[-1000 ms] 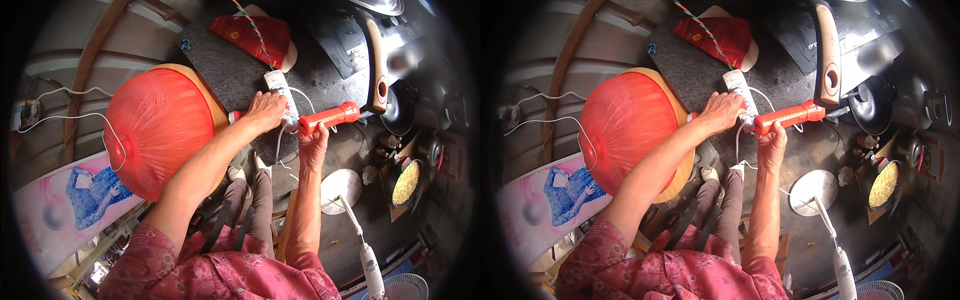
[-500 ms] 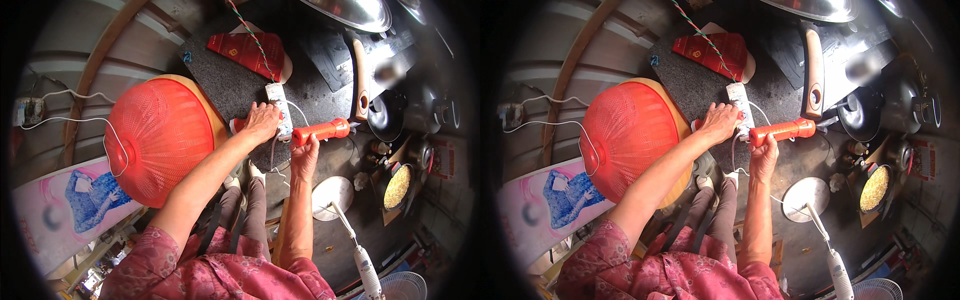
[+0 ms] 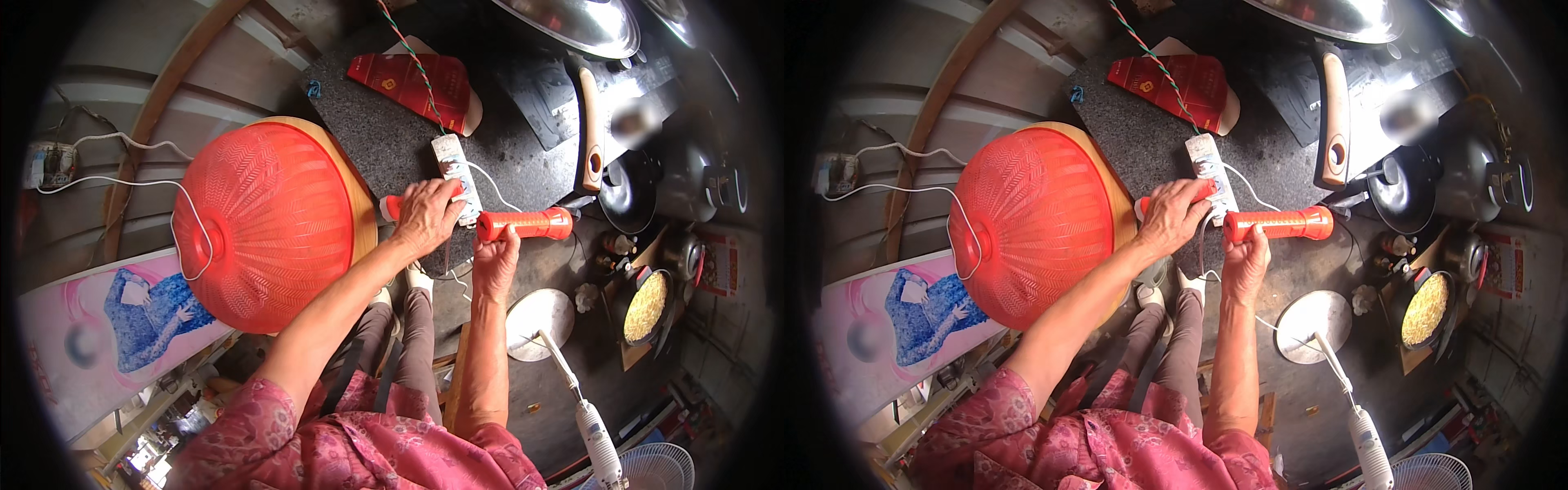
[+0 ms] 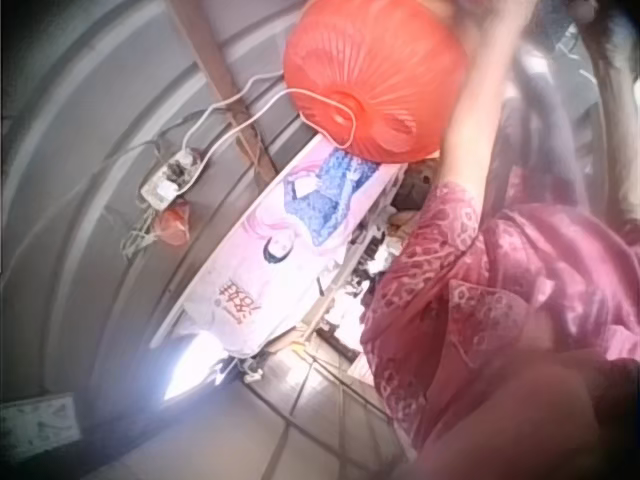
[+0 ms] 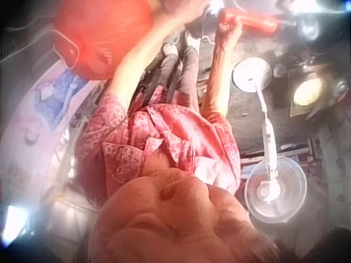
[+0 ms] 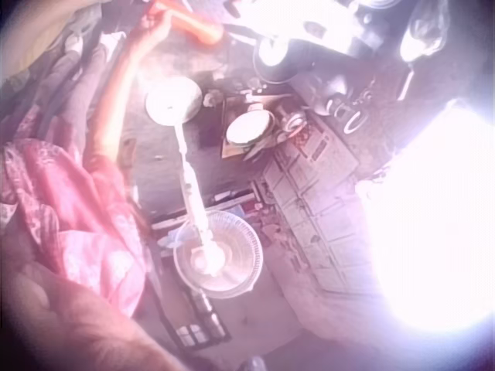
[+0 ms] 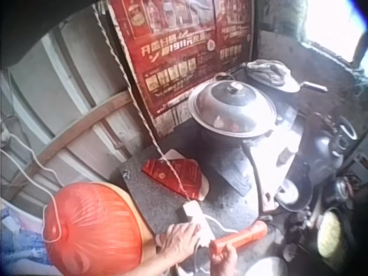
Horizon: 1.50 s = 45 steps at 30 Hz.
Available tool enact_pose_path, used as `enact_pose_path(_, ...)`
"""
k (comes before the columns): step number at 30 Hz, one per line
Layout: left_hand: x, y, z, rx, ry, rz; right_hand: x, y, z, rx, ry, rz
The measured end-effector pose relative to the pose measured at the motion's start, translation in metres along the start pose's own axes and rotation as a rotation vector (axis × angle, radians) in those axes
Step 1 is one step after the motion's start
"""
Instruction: The person assembles a red handheld massager by attaching its head to the body and plugging it into a power strip. They then walk through a cluttered room and pick up a pink box from a shelf.
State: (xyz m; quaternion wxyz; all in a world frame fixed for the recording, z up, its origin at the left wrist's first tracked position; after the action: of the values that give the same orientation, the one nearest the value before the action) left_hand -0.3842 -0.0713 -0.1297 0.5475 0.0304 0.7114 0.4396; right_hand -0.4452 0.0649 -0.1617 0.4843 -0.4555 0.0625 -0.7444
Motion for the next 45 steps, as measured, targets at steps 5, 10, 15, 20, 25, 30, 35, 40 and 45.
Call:
enact_pose_path(5,-0.004,0.026,0.026,-0.165,-0.103,0.562,0.011,0.0,0.011,0.005,-0.055,0.005)
enact_pose_path(10,-0.006,0.036,0.034,-0.119,-0.021,0.499,0.0,0.007,0.023,0.111,-0.091,0.083)
enact_pose_path(15,-0.011,0.044,0.042,-0.288,-0.076,0.477,0.011,0.006,0.037,0.162,-0.067,-0.013)
enact_pose_path(20,-0.018,0.06,0.044,-0.346,-0.039,0.448,0.017,0.006,0.047,0.148,-0.021,-0.088)
enact_pose_path(25,-0.015,0.063,0.051,-0.216,0.105,0.505,0.014,0.001,0.052,0.145,-0.063,-0.12)
enact_pose_path(30,-0.024,0.058,0.058,-0.084,0.207,0.561,0.004,-0.011,0.068,0.178,-0.074,0.299)
enact_pose_path(35,-0.044,0.057,0.065,0.009,0.123,0.453,0.011,-0.042,0.094,-0.957,-0.153,1.361)
enact_pose_path(40,-0.052,0.064,0.076,0.066,0.06,0.507,0.028,-0.046,0.08,-1.02,-0.419,1.526)
enact_pose_path(45,-0.067,0.061,0.074,-0.184,-0.093,0.879,0.025,-0.047,0.076,-0.775,-0.479,1.426)
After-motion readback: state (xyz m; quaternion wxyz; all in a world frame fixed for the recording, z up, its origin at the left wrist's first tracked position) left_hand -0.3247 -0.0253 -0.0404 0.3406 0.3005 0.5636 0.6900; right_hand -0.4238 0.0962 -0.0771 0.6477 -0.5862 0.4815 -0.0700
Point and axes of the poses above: each hand's wrist, its own z-axis away from the middle knuckle, its own x-axis out of the palm, y = z × x, the point moved 1 cm from there along -z, towards the middle knuckle, and after that the axes turned 6 degrees about y, right-handed, at the moved point
